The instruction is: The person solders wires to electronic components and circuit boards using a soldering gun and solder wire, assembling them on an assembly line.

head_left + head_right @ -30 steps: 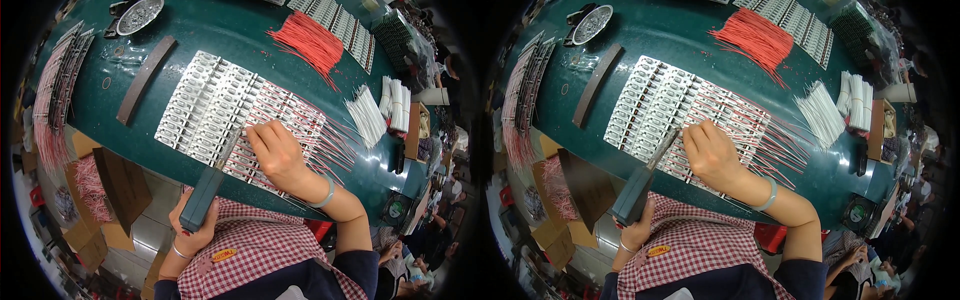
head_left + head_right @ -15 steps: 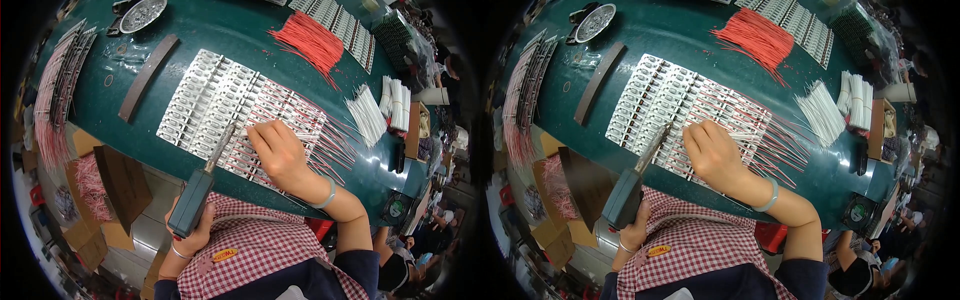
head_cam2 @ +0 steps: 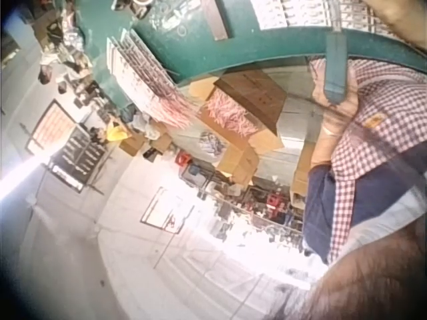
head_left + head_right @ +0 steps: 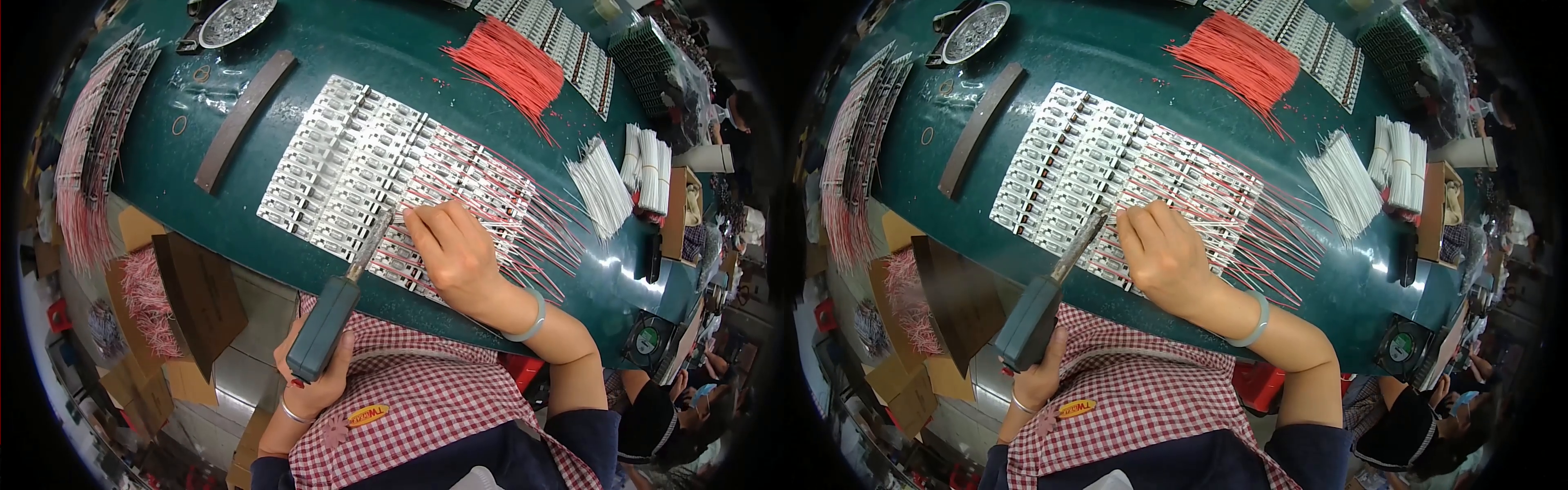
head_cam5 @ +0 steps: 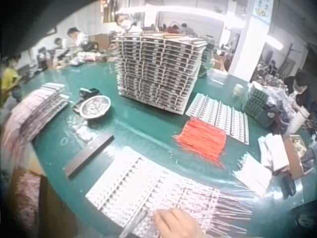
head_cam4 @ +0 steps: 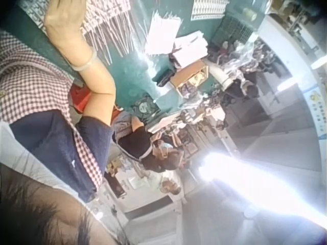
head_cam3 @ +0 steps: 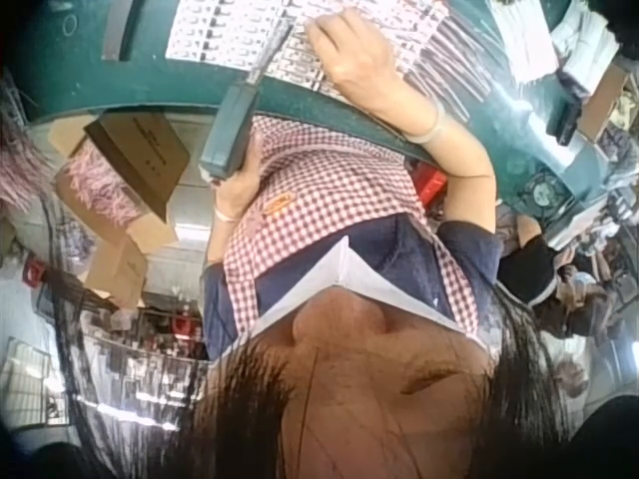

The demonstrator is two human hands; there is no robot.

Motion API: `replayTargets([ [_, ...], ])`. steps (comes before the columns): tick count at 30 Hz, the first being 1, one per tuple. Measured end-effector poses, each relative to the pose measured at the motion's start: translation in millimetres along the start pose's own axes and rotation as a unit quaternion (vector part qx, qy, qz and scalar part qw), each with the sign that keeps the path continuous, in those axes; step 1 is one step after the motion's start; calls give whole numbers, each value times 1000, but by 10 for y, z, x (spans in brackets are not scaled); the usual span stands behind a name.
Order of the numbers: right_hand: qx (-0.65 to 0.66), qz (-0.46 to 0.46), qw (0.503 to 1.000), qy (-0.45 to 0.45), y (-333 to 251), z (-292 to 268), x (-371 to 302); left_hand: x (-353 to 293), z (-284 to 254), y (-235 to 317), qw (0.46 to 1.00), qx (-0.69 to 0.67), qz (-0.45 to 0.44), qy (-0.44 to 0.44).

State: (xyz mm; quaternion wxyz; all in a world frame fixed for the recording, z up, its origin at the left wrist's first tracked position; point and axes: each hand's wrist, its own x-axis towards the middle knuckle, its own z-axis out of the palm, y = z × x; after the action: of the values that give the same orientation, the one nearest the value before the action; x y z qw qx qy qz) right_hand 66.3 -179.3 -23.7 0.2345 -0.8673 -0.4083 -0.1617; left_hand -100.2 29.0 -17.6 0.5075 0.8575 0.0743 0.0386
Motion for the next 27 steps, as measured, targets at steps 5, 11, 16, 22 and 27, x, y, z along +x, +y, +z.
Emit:
replayTargets([
  [5,-14,-6,1000,-12,-14,21,18,22,2,28,1000,2,-2,0],
  [11,-26,-4,1000,-8,-39,10,6,29,-17,79,999,-5,-29,-16],
  [16,-26,-4,1000,-8,-37,15,17,-56,22,-56,999,-23,-4,29],
  [22,-28,-7,1000,1,-27,41,12,-65,-13,-63,999,-17,26,28],
  [27,-8,-17,1000,24,-51,11,10,-95,-30,-59,999,-6,21,26],
])
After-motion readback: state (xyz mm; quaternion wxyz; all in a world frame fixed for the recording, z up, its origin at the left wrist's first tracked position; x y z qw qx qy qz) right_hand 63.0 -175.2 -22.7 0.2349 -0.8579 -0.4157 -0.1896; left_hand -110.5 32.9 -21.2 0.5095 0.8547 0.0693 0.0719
